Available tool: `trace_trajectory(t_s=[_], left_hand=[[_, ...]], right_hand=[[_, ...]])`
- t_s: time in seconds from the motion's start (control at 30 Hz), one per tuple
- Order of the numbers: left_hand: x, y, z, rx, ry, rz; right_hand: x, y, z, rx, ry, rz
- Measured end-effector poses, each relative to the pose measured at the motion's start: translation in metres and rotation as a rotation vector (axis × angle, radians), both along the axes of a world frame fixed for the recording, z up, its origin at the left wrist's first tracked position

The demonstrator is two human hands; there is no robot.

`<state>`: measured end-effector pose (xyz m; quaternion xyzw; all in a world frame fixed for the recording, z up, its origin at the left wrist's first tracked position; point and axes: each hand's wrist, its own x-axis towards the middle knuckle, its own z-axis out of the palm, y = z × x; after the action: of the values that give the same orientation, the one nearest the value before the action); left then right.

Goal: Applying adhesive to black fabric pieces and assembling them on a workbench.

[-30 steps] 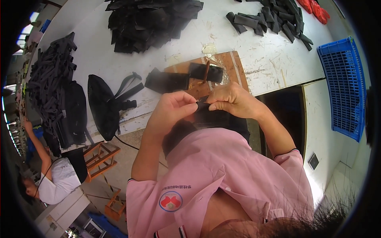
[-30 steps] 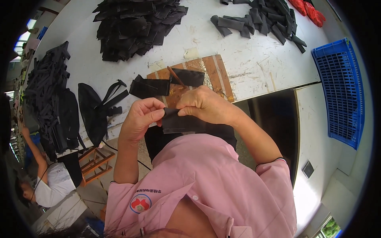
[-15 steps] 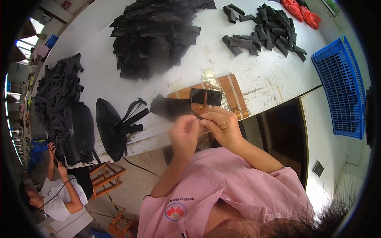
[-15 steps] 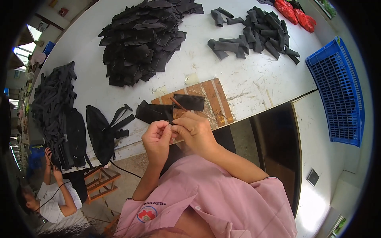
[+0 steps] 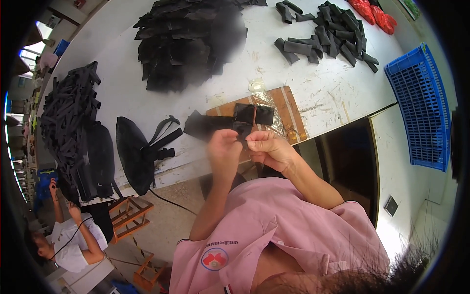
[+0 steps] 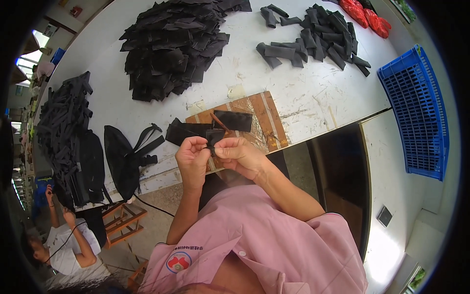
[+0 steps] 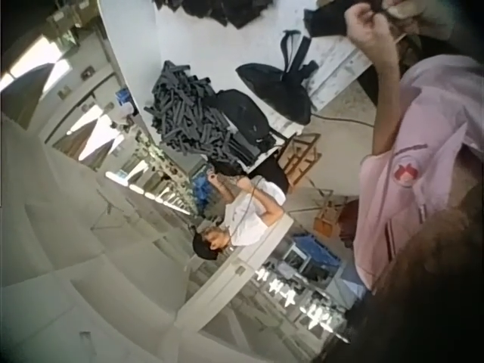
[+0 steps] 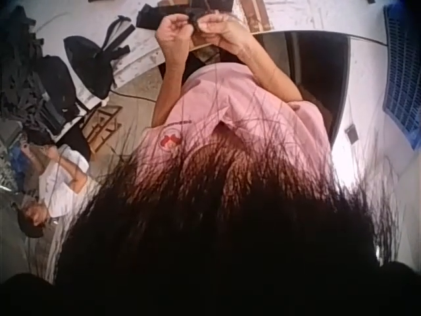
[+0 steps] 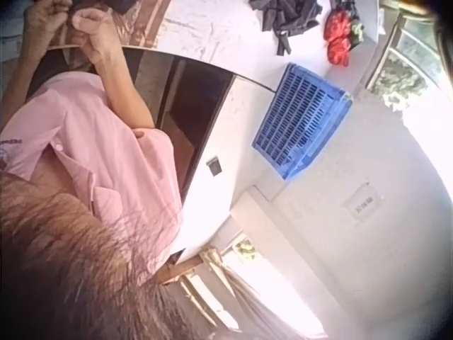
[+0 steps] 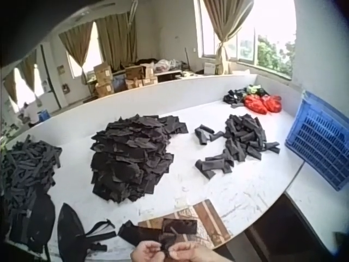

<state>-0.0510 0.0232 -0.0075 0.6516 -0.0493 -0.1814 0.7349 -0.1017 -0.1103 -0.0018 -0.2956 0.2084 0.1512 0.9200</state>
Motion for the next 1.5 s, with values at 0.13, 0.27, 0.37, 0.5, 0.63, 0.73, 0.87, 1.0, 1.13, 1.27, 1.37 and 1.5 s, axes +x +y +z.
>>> trace_trajectory(t_s=[0.13,0.27,0.37,0.5,0.63,0.73,0.87,1.0,1.13,1.27,1.37,1.5], left_hand=[[-0.003,-0.005,-0.013,0.254,-0.500,0.186],[0.000,0.002,0.025,-0.265,0.145,-0.027],[-0.007,0.011,0.030,-0.951,0.781,-0.351],[-0.009,0.006,0.032,-0.446,0.149,-0.340],[-0.011,-0.010,0.039,0.163,-0.659,-0.018],[-0.004,-0.014,0.053,0.116,-0.553,0.005],[-0.003,-0.018,0.068,-0.058,-0.175,0.048],[0.013,-0.015,0.086,-0.772,0.370,-0.301],[0.023,-0.015,0.087,-1.012,0.592,-0.395],[0.044,-0.023,0.062,-1.070,0.961,-0.319],[0.046,-0.021,0.004,-0.993,0.889,-0.357],[0.050,-0.021,0.015,-0.959,0.947,-0.244]], right_hand=[[0.004,0.006,0.003,-0.096,-0.188,0.034],[0.004,0.001,-0.005,-0.247,-0.118,-0.044],[0.002,0.001,0.006,-0.106,-0.205,-0.066],[0.002,-0.010,0.004,-0.096,-0.453,-0.092],[0.005,-0.012,0.025,-0.609,-0.620,-0.205],[0.006,-0.017,0.040,-1.126,-0.758,-0.213],[0.009,-0.012,0.065,-1.361,-0.660,-0.246],[0.014,-0.026,0.096,-0.917,-0.499,-0.006],[0.024,-0.026,0.116,-0.970,-0.811,-0.045],[0.047,-0.047,0.066,-0.735,-0.377,0.107],[0.041,-0.046,0.026,-0.504,-0.317,0.121],[0.052,-0.047,0.023,-0.541,-0.345,0.123]])
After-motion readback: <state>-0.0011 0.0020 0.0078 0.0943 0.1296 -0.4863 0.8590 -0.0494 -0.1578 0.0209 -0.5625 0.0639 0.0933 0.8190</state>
